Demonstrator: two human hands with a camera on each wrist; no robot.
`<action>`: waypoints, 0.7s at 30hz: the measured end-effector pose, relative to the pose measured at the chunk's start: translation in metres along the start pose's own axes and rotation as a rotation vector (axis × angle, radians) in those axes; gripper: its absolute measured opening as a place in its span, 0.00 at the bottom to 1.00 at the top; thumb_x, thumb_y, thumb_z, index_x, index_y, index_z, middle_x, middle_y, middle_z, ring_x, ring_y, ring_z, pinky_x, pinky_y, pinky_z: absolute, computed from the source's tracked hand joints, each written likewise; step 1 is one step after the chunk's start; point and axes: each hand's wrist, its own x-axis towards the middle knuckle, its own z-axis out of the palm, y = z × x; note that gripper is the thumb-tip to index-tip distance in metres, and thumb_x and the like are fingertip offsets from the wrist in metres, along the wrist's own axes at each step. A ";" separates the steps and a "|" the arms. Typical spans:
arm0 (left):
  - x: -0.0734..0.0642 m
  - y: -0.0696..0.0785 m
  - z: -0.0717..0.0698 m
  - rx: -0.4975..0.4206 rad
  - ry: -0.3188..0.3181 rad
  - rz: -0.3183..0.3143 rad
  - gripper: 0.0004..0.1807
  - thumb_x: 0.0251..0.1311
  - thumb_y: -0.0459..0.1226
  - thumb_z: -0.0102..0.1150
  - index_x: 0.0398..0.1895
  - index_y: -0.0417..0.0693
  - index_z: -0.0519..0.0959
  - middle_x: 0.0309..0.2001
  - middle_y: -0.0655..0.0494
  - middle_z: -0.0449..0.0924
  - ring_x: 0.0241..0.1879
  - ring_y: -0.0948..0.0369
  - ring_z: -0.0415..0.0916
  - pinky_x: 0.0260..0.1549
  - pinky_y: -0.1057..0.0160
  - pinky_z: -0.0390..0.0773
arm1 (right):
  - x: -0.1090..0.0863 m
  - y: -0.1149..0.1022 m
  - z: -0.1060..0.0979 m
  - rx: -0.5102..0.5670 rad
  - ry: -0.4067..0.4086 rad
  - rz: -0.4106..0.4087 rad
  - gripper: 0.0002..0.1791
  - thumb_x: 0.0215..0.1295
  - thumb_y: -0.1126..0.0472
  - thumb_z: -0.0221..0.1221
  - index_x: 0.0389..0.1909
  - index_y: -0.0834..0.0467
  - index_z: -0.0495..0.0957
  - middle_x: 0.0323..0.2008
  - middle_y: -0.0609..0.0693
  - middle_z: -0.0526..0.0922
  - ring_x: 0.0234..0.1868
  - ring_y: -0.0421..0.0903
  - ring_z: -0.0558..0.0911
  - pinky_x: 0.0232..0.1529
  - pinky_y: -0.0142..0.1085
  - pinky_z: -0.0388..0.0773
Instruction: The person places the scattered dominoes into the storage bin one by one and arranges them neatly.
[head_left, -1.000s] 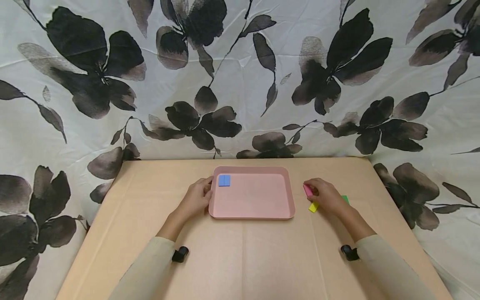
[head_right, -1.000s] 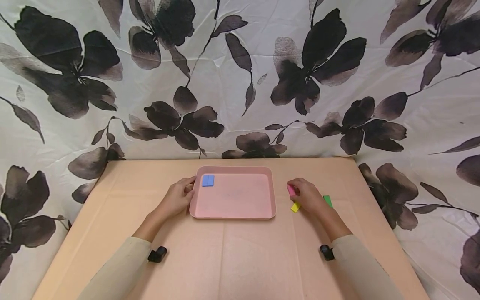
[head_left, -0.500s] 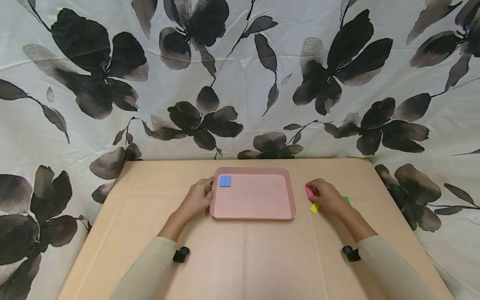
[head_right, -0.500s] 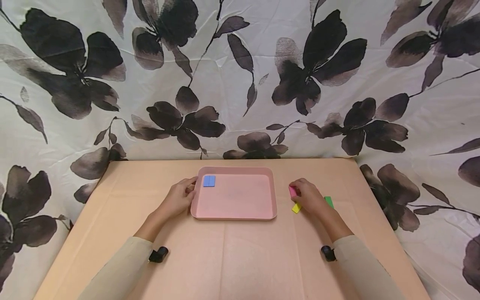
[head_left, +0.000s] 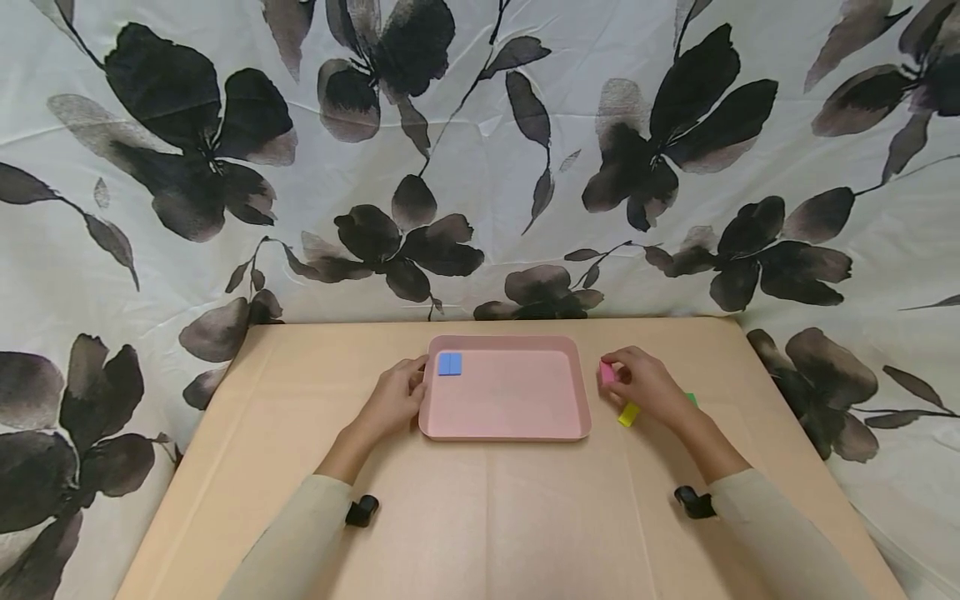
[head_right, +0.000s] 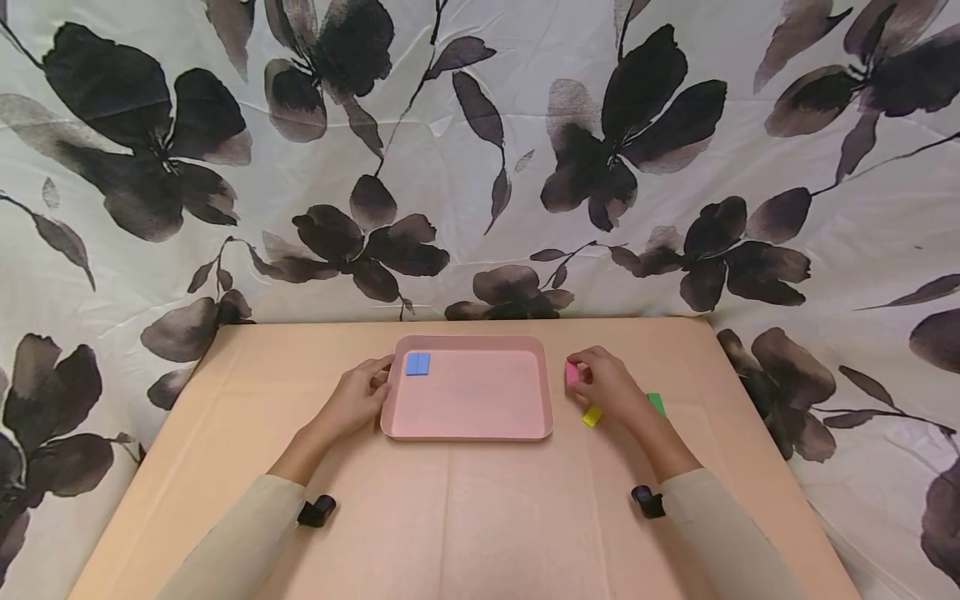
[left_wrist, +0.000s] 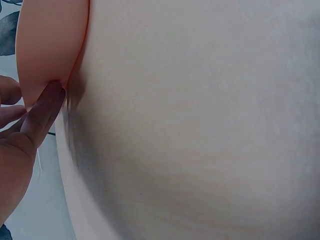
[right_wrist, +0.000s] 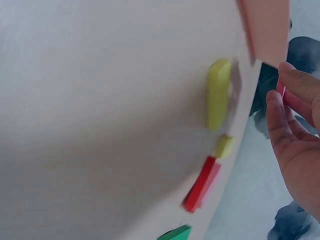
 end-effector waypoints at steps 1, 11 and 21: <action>0.000 0.000 0.000 -0.003 0.000 -0.002 0.28 0.68 0.28 0.57 0.72 0.33 0.69 0.51 0.41 0.81 0.42 0.54 0.81 0.41 0.58 0.81 | 0.001 -0.003 0.000 0.003 0.009 -0.008 0.24 0.61 0.66 0.72 0.58 0.66 0.81 0.52 0.62 0.80 0.44 0.53 0.84 0.47 0.47 0.86; 0.000 -0.002 0.002 -0.021 -0.001 -0.010 0.29 0.68 0.28 0.57 0.73 0.32 0.69 0.53 0.40 0.81 0.43 0.54 0.81 0.41 0.60 0.82 | 0.013 -0.036 0.000 0.046 0.036 -0.052 0.24 0.59 0.65 0.74 0.56 0.64 0.82 0.51 0.62 0.80 0.42 0.51 0.84 0.47 0.46 0.86; 0.000 0.000 0.000 -0.018 0.009 -0.001 0.29 0.68 0.27 0.57 0.72 0.33 0.70 0.52 0.40 0.81 0.43 0.53 0.81 0.43 0.57 0.82 | 0.036 -0.073 0.011 0.094 -0.022 -0.085 0.27 0.58 0.64 0.74 0.59 0.64 0.82 0.49 0.57 0.78 0.41 0.48 0.81 0.45 0.40 0.85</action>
